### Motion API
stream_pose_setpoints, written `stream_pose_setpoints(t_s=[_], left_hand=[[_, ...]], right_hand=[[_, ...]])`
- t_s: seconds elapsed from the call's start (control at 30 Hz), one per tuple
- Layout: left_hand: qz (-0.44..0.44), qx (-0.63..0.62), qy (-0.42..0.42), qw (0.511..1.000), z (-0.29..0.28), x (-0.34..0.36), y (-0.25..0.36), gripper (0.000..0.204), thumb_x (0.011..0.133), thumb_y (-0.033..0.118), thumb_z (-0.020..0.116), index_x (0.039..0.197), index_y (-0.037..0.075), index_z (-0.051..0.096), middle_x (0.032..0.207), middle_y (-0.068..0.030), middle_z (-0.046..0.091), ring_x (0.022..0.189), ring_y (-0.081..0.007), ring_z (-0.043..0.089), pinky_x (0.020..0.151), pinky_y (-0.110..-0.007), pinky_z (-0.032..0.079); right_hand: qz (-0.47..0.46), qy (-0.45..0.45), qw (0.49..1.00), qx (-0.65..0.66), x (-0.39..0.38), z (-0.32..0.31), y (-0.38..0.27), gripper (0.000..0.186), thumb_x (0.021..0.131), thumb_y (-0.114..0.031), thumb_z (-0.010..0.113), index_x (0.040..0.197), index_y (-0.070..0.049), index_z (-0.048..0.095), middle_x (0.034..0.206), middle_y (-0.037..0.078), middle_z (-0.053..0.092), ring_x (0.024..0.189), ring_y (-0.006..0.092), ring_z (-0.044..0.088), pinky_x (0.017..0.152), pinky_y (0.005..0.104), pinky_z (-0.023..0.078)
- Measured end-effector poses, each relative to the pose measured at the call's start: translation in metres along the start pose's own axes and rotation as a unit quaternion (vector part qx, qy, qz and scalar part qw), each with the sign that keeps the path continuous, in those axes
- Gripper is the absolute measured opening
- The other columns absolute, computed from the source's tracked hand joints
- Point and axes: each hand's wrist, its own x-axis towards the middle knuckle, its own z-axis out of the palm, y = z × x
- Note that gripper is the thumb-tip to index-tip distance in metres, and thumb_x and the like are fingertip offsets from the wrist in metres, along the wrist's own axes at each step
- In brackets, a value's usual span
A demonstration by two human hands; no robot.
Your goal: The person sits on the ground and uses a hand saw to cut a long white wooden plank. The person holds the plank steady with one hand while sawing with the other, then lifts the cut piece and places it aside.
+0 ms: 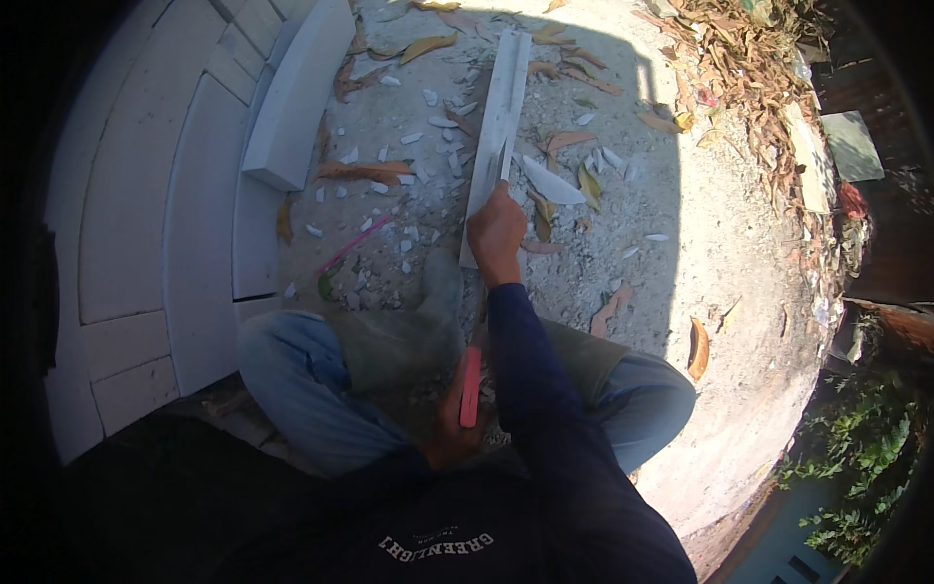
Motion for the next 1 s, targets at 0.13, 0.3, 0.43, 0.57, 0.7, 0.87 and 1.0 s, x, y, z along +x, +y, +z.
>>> stream_pose_setpoints(t_s=[0.13,0.3,0.43,0.57,0.7,0.87,1.0], left_hand=[[0.014,0.031,0.017,0.999,0.011,0.005,0.001,0.07,0.096,0.005,0.06,0.155,-0.01,0.026,0.151,-0.032,0.044,0.141,-0.0393,0.047,0.114,-0.042,0.038],[0.042,0.038,0.013,0.998,0.033,0.044,-0.013,0.072,0.095,0.001,0.053,0.156,-0.01,0.018,0.156,-0.0349,0.033,0.147,-0.0482,0.033,0.119,-0.048,0.031],[0.042,0.06,0.046,0.996,0.042,0.047,0.012,0.07,0.095,0.0,0.055,0.155,-0.011,0.02,0.152,-0.0352,0.037,0.146,-0.0473,0.035,0.119,-0.047,0.031],[-0.053,0.001,0.022,0.998,0.03,0.02,0.05,0.068,0.095,-0.001,0.054,0.154,-0.011,0.022,0.15,-0.0356,0.039,0.142,-0.0469,0.04,0.117,-0.048,0.034],[0.012,0.058,0.051,0.997,0.018,0.028,0.052,0.07,0.094,-0.001,0.055,0.155,-0.01,0.022,0.145,-0.0358,0.044,0.136,-0.0468,0.048,0.109,-0.048,0.042],[0.023,0.003,0.03,0.999,0.007,0.079,0.048,0.07,0.093,-0.001,0.055,0.154,-0.01,0.022,0.145,-0.0381,0.042,0.136,-0.0496,0.046,0.111,-0.047,0.04],[-0.035,-0.037,0.016,0.999,0.007,0.065,0.062,0.071,0.091,-0.003,0.053,0.154,-0.011,0.022,0.148,-0.0393,0.038,0.14,-0.0525,0.041,0.117,-0.047,0.034]], right_hand=[[-0.031,0.008,0.999,-0.012,0.009,0.002,0.01,0.024,0.076,0.004,0.057,0.099,0.01,0.064,0.076,0.031,0.066,0.073,0.0494,0.067,0.073,0.0566,0.052],[-0.059,0.0,0.998,-0.015,0.052,0.007,0.019,0.022,0.075,0.004,0.056,0.094,0.009,0.065,0.079,0.032,0.067,0.08,0.0499,0.067,0.076,0.0555,0.052],[-0.06,-0.013,0.998,0.017,0.058,-0.003,0.023,0.016,0.074,0.003,0.057,0.087,0.008,0.065,0.081,0.033,0.066,0.082,0.0508,0.066,0.08,0.0561,0.051],[-0.071,-0.031,0.997,-0.024,0.033,-0.008,0.02,0.01,0.071,0.002,0.059,0.079,0.009,0.062,0.08,0.034,0.065,0.08,0.0524,0.065,0.078,0.0568,0.051],[-0.055,-0.035,0.998,-0.023,0.043,-0.003,0.013,0.011,0.07,0.0,0.062,0.075,0.009,0.063,0.081,0.034,0.065,0.08,0.0525,0.065,0.078,0.0566,0.052],[-0.076,-0.018,0.995,-0.057,0.094,0.013,0.022,0.016,0.069,-0.003,0.066,0.078,0.01,0.067,0.084,0.035,0.067,0.082,0.0512,0.067,0.081,0.0553,0.053],[-0.065,-0.026,0.996,-0.055,0.08,0.012,0.021,0.016,0.068,-0.003,0.064,0.078,0.009,0.067,0.083,0.035,0.067,0.083,0.0507,0.067,0.083,0.0544,0.052]])
